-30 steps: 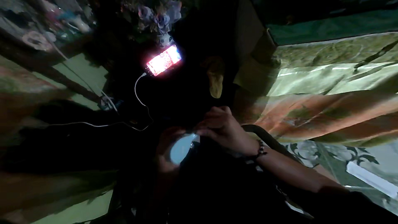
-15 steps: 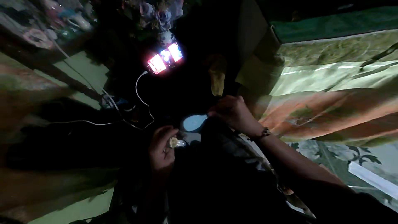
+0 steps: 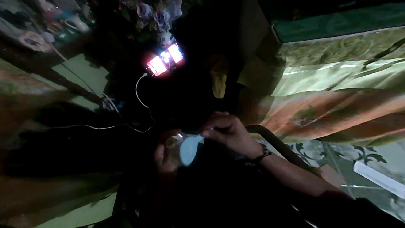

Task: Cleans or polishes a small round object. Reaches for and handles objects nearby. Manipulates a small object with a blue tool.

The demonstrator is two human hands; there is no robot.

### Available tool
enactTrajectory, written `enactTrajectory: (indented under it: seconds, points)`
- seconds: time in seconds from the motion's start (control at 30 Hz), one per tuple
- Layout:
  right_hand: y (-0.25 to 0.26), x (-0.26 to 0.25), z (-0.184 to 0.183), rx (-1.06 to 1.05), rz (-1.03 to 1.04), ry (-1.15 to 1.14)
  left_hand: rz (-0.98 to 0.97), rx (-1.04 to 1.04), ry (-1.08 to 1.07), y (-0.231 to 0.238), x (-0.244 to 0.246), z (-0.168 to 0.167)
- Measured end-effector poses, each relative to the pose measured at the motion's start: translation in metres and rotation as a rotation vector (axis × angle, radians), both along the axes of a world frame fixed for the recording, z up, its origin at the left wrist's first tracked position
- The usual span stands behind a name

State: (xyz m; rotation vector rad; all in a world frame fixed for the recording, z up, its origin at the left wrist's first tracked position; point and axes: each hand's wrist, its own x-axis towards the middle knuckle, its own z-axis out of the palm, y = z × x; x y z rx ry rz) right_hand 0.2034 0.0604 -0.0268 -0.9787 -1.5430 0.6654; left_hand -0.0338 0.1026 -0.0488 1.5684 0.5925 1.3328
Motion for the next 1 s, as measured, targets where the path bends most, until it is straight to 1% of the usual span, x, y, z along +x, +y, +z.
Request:
enactTrajectory:
  seconds: [0.07,0.17,0.2,0.3,0.33,0.4,0.47,0.53,0.57,0.6,0.63,0.67,0.7,0.73,0.77,0.8,0.87,0.9,0.93,0.97,1.0]
  points:
    - [0.006,0.001,-0.014,-0.014,0.021,0.002,-0.039,-0.117,-0.059,-0.006,0.004,0.008]
    - [0.015,0.026,-0.037,-0.109,-0.121,-0.123,-0.074,-0.232,-0.133,-0.013,0.0,0.017]
    - [0.013,0.029,-0.035,-0.133,-0.121,-0.088,-0.079,-0.251,-0.143,-0.013,-0.002,0.017]
    - [-0.002,0.007,-0.01,-0.156,0.069,0.177,-0.114,-0.366,-0.234,-0.014,0.002,0.011]
    - [-0.005,-0.004,-0.008,-0.145,0.125,0.227,-0.136,-0.397,-0.29,-0.014,0.005,0.009]
    - [-0.007,-0.016,-0.018,-0.16,0.157,0.247,-0.17,-0.433,-0.434,-0.012,0.012,0.012]
    - [-0.006,-0.01,-0.039,-0.199,0.069,0.17,-0.082,-0.513,-0.508,-0.014,0.013,0.019]
    - [-0.001,0.007,-0.05,-0.171,-0.092,0.02,0.082,-0.635,-0.448,-0.015,0.014,0.031]
    - [0.0,0.011,-0.047,-0.136,-0.147,-0.036,0.13,-0.687,-0.384,-0.017,0.017,0.037]
    - [-0.001,0.01,-0.038,-0.096,-0.166,-0.063,0.146,-0.725,-0.378,-0.016,0.017,0.035]
    - [-0.003,0.004,-0.026,-0.052,-0.159,-0.072,0.125,-0.725,-0.403,-0.017,0.019,0.028]
    - [-0.005,-0.005,-0.016,-0.009,-0.143,-0.079,0.079,-0.708,-0.482,-0.017,0.02,0.019]
    - [-0.006,-0.013,-0.011,0.025,-0.128,-0.088,-0.015,-0.683,-0.585,-0.015,0.021,0.011]
    - [-0.006,-0.019,-0.012,0.043,-0.121,-0.103,-0.097,-0.671,-0.674,-0.014,0.022,0.007]
    - [-0.005,-0.021,-0.021,0.038,-0.126,-0.126,-0.112,-0.667,-0.712,-0.013,0.023,0.011]
    - [-0.004,-0.018,-0.034,0.014,-0.145,-0.159,-0.068,-0.658,-0.684,-0.014,0.025,0.019]
    - [-0.002,-0.004,-0.059,-0.053,-0.225,-0.235,0.111,-0.666,-0.547,-0.013,0.024,0.038]
    - [-0.002,0.002,-0.066,-0.082,-0.263,-0.245,0.17,-0.674,-0.515,-0.012,0.022,0.043]
    - [-0.004,0.005,-0.066,-0.101,-0.273,-0.219,0.206,-0.687,-0.496,-0.011,0.02,0.044]
    - [-0.005,0.004,-0.059,-0.099,-0.259,-0.174,0.194,-0.691,-0.501,-0.011,0.019,0.042]
    - [-0.007,-0.002,-0.047,-0.072,-0.229,-0.13,0.143,-0.685,-0.525,-0.011,0.019,0.036]
